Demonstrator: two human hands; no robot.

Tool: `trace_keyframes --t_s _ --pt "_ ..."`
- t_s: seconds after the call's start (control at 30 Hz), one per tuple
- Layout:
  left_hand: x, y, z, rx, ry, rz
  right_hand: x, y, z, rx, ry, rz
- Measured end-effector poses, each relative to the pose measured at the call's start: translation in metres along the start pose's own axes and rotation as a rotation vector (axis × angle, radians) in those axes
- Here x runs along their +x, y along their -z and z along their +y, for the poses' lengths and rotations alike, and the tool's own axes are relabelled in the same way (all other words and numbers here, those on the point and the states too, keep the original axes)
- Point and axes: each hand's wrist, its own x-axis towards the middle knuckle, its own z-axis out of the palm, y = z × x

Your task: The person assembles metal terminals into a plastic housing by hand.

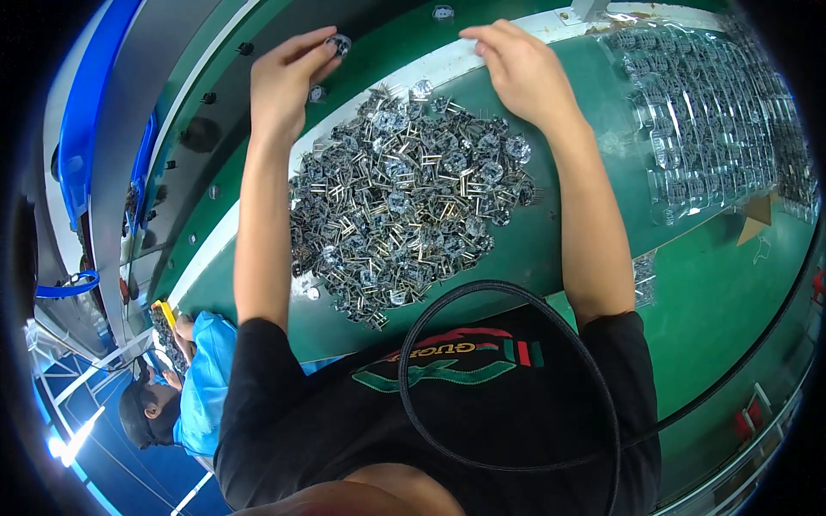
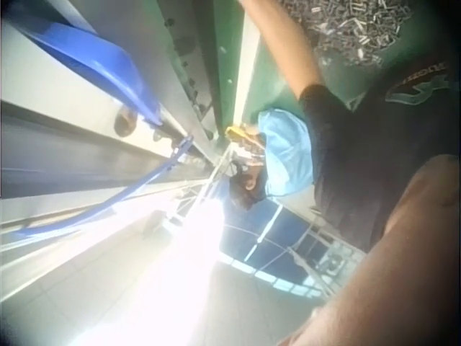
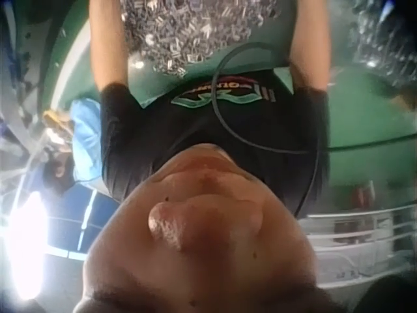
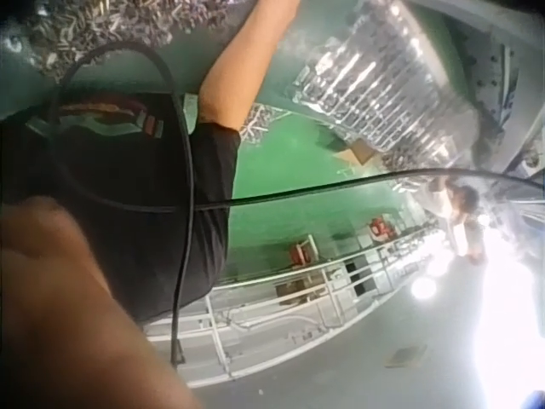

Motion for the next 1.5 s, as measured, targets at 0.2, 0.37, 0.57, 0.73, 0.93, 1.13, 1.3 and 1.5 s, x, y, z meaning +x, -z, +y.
trace_keyframes --t_s 0.2,0.37,0.57,0.73,0.93,1.13,1.3,1.5 --pt "0.103 -0.001 -0.064 0.357 0.043 -0.001 -0.004 -0.042 -0.015 0.042 0.119 -0.187" --pt "0.129 -0.029 -0.069 0.287 0.164 -0.028 -0.003 -0.045 -0.018 0.013 0.102 -0.269" --pt "0.118 -0.072 -0.037 0.762 -0.312 0.03 -0.004 -0.026 -0.014 0.013 0.099 -0.24" --pt "0.101 -0.123 -0.023 0.74 -0.546 -0.362 -0.002 -0.029 -0.019 0.197 0.066 -0.337" --pt "0.081 -0.109 -0.024 0.724 -0.529 -0.318 -0.009 -0.01 -0.033 0.206 0.035 -0.246" --pt "-0.016 -0.05 0.023 0.372 -0.221 -0.144 -0.008 -0.004 -0.047 0.879 -0.214 -0.164" --pt "-0.08 -0.018 0.031 0.276 -0.141 -0.036 -0.011 -0.012 -0.076 1.032 -0.257 -0.116" --pt "-0.105 -0.013 0.035 -0.334 0.059 -0.102 -0.021 -0.024 -0.102 0.996 -0.186 0.034"
